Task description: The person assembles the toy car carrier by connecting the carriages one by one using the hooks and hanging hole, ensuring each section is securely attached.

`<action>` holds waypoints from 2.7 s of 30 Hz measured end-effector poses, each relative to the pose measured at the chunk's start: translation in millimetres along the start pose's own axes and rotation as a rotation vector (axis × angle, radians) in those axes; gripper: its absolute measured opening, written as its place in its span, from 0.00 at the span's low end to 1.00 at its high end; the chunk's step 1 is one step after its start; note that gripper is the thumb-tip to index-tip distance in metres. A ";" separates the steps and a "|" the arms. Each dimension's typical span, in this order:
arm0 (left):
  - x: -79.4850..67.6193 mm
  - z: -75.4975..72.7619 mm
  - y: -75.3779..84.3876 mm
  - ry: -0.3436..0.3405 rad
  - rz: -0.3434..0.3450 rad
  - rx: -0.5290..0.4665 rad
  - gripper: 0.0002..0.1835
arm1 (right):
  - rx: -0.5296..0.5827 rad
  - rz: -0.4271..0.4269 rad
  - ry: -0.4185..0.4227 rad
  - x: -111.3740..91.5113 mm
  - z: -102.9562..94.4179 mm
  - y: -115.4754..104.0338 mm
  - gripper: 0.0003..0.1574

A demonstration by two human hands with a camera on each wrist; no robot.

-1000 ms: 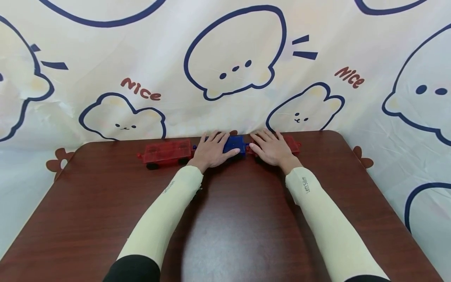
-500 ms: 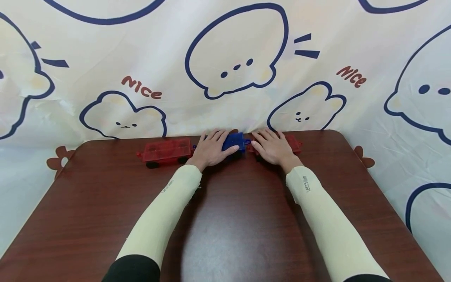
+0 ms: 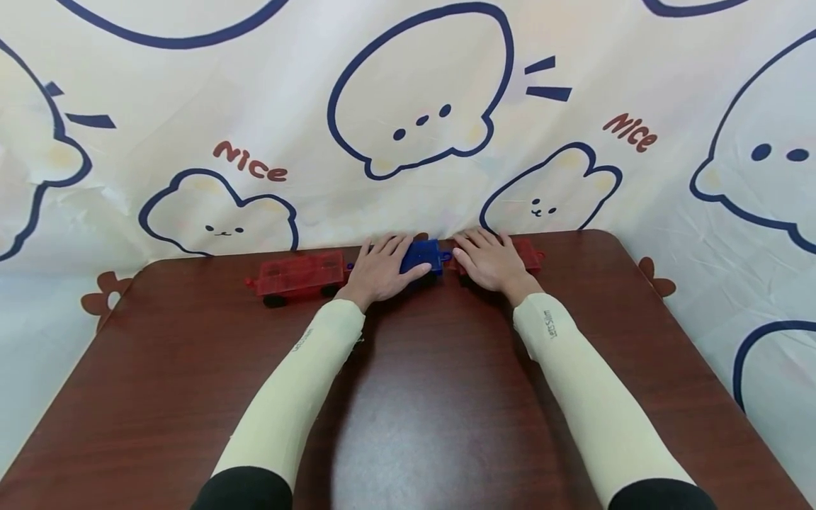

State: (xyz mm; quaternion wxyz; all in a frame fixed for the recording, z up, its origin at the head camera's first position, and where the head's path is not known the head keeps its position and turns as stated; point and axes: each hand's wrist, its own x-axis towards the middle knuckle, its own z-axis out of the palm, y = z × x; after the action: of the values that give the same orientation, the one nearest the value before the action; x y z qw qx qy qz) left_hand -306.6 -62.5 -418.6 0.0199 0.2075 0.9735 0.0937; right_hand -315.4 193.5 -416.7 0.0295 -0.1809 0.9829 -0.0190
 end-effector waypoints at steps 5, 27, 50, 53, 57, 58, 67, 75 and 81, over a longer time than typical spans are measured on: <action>-0.6 -1.5 1.5 -0.013 0.006 0.004 0.51 | 0.003 0.005 0.005 1.1 -0.5 1.1 0.41; -1.7 -4.4 2.0 -0.029 0.004 0.075 0.53 | -0.005 -0.023 0.071 -1.7 -1.1 -1.0 0.39; -5.7 -7.4 0.9 -0.019 -0.014 0.035 0.51 | 0.061 -0.047 0.130 -2.0 -1.2 -10.0 0.38; -3.9 -9.8 1.1 -0.005 -0.021 0.028 0.50 | 0.102 -0.042 0.150 -2.6 -4.6 -13.8 0.39; -4.6 -12.6 1.4 0.022 -0.025 0.008 0.49 | 0.115 -0.046 0.157 -3.9 -9.6 -20.1 0.40; -5.3 -13.4 1.7 0.027 -0.027 0.005 0.49 | 0.118 -0.044 0.158 -4.6 -10.4 -21.6 0.39; -17.5 -20.7 3.0 0.047 -0.056 0.025 0.45 | 0.127 -0.054 0.158 -10.1 -13.3 -32.3 0.37; -27.6 -29.1 -2.7 0.094 -0.080 0.039 0.41 | 0.120 -0.065 0.187 -13.1 -18.2 -37.7 0.38; -38.4 -34.6 -10.6 0.103 -0.094 0.051 0.37 | 0.097 -0.050 0.204 -17.7 -23.0 -40.4 0.40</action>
State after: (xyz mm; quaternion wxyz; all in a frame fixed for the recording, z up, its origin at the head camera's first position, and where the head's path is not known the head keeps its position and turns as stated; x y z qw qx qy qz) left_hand -278.5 -93.7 -386.6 -0.0314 0.1568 0.9840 0.0783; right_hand -286.1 162.7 -390.9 -0.0624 -0.2008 0.9739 -0.0854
